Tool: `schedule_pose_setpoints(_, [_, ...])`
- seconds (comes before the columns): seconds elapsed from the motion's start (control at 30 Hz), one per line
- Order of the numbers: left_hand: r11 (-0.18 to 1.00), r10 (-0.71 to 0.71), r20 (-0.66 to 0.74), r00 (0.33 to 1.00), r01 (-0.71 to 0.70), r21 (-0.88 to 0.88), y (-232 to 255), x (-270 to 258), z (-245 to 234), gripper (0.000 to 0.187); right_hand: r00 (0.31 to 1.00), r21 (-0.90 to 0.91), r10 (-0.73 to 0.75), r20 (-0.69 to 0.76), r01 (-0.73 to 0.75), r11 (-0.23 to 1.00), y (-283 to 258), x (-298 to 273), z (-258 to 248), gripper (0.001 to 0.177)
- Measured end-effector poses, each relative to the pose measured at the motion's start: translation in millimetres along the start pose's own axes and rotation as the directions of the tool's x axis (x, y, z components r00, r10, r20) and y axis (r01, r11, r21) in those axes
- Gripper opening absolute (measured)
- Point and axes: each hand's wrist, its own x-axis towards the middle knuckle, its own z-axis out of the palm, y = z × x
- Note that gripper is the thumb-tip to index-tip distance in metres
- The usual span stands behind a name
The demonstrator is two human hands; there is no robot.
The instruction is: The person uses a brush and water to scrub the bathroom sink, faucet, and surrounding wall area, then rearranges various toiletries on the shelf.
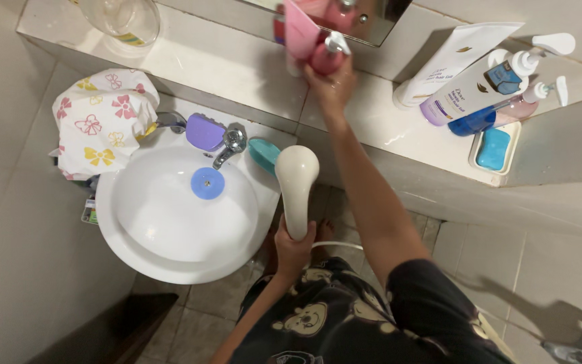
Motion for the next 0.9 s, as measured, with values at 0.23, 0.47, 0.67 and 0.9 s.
schedule_pose_setpoints(0.23, [0.996, 0.08, -0.058, 0.995, -0.077, 0.049, 1.0, 1.8, -1.2, 0.033, 0.987, -0.077, -0.04, 0.156, 0.053, 0.996, -27.4, -0.5, 63.6, 0.085])
schedule_pose_setpoints(0.47, [0.996, 0.012, -0.061, 0.998, -0.006, 0.089, -8.4, -0.3, -11.2, 0.042, 0.946, -0.178, -0.272, 0.176, 0.303, 0.936, -29.5, -82.4, 17.3, 0.064])
schedule_pose_setpoints(0.67, [0.999, 0.043, -0.043, 0.998, -0.042, 0.027, -1.5, 0.8, -16.5, 0.048, 0.704, -0.236, -0.048, 0.709, 0.301, 0.924, -30.9, -193.0, -31.5, 0.066])
schedule_pose_setpoints(0.9, [0.991, 0.136, 0.125, 0.983, -0.136, -0.008, 30.2, 22.7, 5.0, 0.04, 0.688, -0.358, 0.104, 0.718, 0.237, 0.903, 2.8, -218.7, -76.5, 0.077])
